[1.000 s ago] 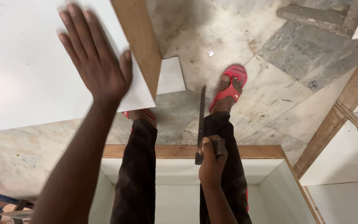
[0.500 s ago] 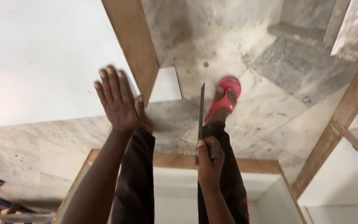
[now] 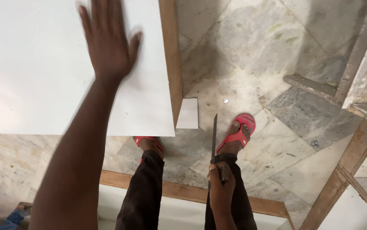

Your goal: The person positions a large white sheet on a tiled floor and smooths its surface. They then use a metal ruler as a straight edge and a utility knife to score and cut the sheet along its length. The person repositions the sheet and continues cutting along different edges to trim the material.

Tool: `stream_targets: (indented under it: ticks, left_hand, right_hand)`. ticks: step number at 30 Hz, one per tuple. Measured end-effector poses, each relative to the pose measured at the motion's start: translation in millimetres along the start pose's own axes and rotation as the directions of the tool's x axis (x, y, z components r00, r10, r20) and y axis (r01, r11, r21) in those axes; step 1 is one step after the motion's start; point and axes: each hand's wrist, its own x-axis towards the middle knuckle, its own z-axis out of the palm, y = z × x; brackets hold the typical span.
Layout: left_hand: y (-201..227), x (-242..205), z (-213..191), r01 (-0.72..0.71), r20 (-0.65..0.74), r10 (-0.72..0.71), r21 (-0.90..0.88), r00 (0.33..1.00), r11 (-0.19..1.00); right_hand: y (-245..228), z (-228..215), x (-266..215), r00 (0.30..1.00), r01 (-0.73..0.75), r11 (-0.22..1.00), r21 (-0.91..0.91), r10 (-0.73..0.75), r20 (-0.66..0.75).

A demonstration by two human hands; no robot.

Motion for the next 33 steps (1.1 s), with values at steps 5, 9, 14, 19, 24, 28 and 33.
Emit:
stream_targets:
  ticks: [5, 9, 14, 19, 24, 28, 33]
  left_hand:
    - [38, -2, 7, 0.266, 0.09, -0.264, -0.012, 0.96, 0.964]
    - [83, -87, -2, 0.241, 0.176, -0.228, -0.056, 0.957, 0.969]
    - [59, -137, 16, 0.311, 0.043, -0.308, -0.152, 0.95, 0.938]
    - [-11, -203, 53, 0.54, 0.142, -0.532, -0.016, 0.835, 0.842]
    - [-94, -328, 108, 0.855, -0.055, -0.912, -0.329, 0.406, 0.4]
    - [-54, -418, 124, 0.488, 0.499, -0.86, -0.779, 0.105, -0.393]
    - [56, -411, 104, -0.026, 0.662, -0.677, -0.709, 0.32, -0.705]
  right_hand:
    - [2, 7, 7, 0.999, -0.021, 0.999, 0.035, 0.022, -0.029]
    - [4, 15, 10, 0.998, 0.001, 1.0, -0.021, -0.003, -0.058]
    - [8, 18, 14, 0.996, 0.081, 0.994, -0.072, -0.079, 0.029]
    - [13, 12, 23, 0.995, 0.099, 0.993, -0.067, -0.096, 0.039]
    - [3, -7, 28, 0.979, 0.205, 0.976, -0.076, -0.203, 0.035]
    - [-39, -34, 10, 0.874, 0.485, 0.853, -0.194, -0.462, 0.154]
    - [-174, -64, -61, 0.687, 0.711, 0.434, -0.553, -0.262, 0.678]
